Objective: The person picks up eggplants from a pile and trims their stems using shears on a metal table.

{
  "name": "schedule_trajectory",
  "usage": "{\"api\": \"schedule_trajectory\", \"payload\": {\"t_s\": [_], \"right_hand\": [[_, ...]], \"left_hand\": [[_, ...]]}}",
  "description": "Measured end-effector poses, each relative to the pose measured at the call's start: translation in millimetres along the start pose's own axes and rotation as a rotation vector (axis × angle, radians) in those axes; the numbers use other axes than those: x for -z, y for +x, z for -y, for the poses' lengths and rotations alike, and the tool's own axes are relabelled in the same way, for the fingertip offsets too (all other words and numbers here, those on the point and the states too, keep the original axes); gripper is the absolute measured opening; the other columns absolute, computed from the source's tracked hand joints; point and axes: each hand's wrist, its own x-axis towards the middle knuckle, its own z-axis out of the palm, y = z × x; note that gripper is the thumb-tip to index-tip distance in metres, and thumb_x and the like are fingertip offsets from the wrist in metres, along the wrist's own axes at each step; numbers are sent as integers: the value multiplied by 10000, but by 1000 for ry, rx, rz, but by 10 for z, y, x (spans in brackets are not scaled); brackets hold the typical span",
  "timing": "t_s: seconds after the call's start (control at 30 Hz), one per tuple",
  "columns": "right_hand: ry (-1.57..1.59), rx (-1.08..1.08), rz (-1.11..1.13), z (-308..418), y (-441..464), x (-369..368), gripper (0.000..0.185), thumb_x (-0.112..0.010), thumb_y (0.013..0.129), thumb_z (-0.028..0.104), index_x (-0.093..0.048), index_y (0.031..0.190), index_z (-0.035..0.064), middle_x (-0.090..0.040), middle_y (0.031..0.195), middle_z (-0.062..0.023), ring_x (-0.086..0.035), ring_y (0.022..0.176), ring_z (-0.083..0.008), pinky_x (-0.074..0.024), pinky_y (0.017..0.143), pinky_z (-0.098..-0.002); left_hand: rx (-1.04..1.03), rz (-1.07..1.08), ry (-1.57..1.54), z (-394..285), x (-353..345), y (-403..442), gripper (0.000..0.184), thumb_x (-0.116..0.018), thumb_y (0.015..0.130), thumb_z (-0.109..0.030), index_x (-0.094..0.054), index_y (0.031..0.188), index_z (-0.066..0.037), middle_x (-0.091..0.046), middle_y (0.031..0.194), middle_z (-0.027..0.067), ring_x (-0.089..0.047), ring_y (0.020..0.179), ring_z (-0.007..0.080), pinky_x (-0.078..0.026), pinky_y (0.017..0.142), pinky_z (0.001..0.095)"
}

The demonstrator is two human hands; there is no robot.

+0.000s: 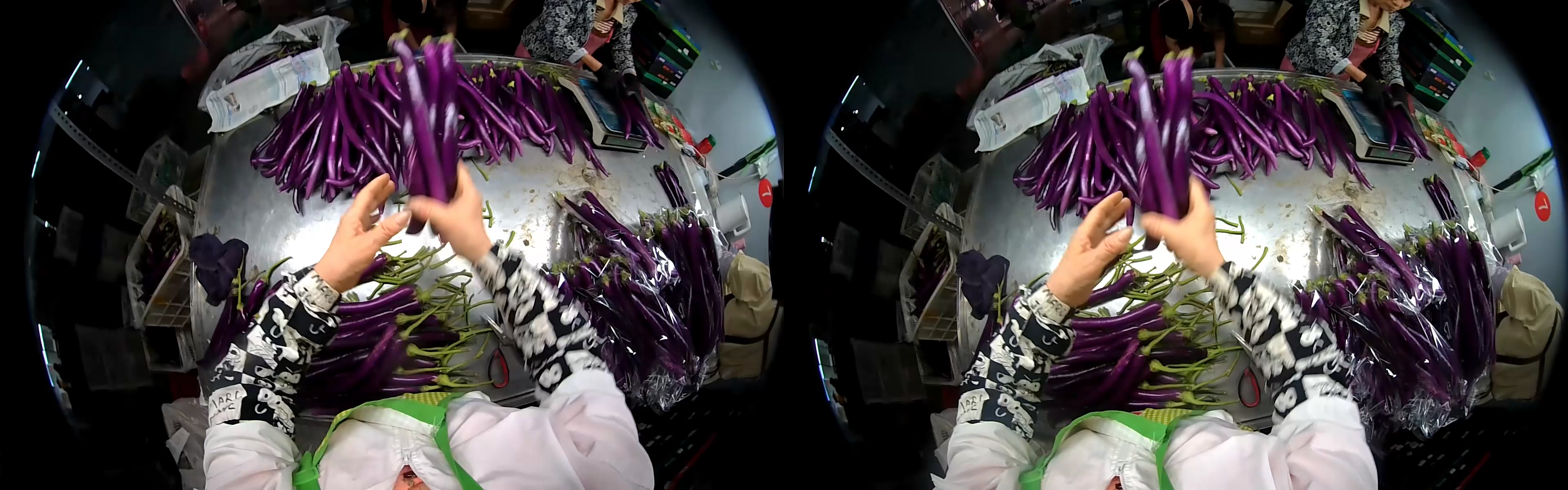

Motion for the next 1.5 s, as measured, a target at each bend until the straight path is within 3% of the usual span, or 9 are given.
{"api": "schedule_trajectory", "payload": {"t_s": [0.3,0.4,0.5,0.63,0.7,1.07,1.2,1.3,1.5], "right_hand": [[-350,98,51,-476,2129,1247,615,-827,667,84,-550,1209,-12,-670,1018,-104,-642,897,-181,-534,807,-318],[-1081,125,-27,-854,2311,1575,830,-815,747,291,-407,1378,-59,-675,1017,-113,-647,931,-216,-502,883,-321],[-744,-350,-90,-482,1673,1243,686,-754,804,291,-461,1322,-49,-695,880,-97,-661,894,-211,-508,866,-309],[-676,102,-184,-898,724,1648,490,-724,820,233,-557,1224,12,-661,1060,-147,-620,1017,-227,-505,816,-335],[-1095,-95,-182,-553,-39,1514,486,-717,822,244,-563,1224,18,-621,1167,-157,-591,1083,-246,-485,866,-334],[-1172,-205,-204,-304,-2651,1316,402,-681,850,271,-635,1091,-47,-642,1034,-265,-592,1006,-408,-449,909,-454],[-1421,-177,-80,-603,-3084,1316,513,-667,826,284,-555,1226,-18,-590,1127,-266,-530,1059,-430,-398,938,-494],[-1453,-156,-101,-676,-3151,1310,516,-658,837,288,-543,1237,-15,-587,1133,-263,-525,1069,-433,-392,946,-500],[-1447,-273,-86,-717,-3170,1326,471,-628,868,276,-543,1221,-24,-584,1128,-268,-524,1071,-436,-420,912,-507]], "left_hand": [[301,165,1111,988,1068,-407,1174,-817,634,-582,-251,1457,35,-285,1458,334,-239,1403,437,-252,1145,489],[389,179,1344,1212,1265,-580,1154,-847,583,-556,-306,1417,31,-364,1409,307,-348,1329,457,-314,1100,476],[203,60,1322,1263,1329,-842,910,-825,657,-472,-432,1333,-5,-526,1268,181,-492,1173,352,-387,993,476],[407,28,1434,1125,1346,-883,776,-819,674,-457,-528,1258,-39,-576,1199,166,-529,1124,355,-391,979,457],[359,19,1399,1207,1469,-931,642,-821,661,-487,-649,1089,-39,-651,1036,168,-600,1004,345,-459,881,427],[550,193,808,874,1453,-769,463,-734,614,-147,-641,1029,38,-677,780,120,-636,720,208,-505,718,321],[401,201,829,1103,1544,-911,559,-749,596,-136,-598,1104,42,-623,1083,197,-608,981,250,-483,867,306],[361,124,615,1377,1392,-1240,632,-769,608,-201,-576,1168,17,-640,1105,220,-620,1032,294,-477,920,330],[592,260,1190,813,1168,-1293,653,-815,612,-299,-574,1150,-19,-658,978,228,-634,975,366,-485,885,398]]}}
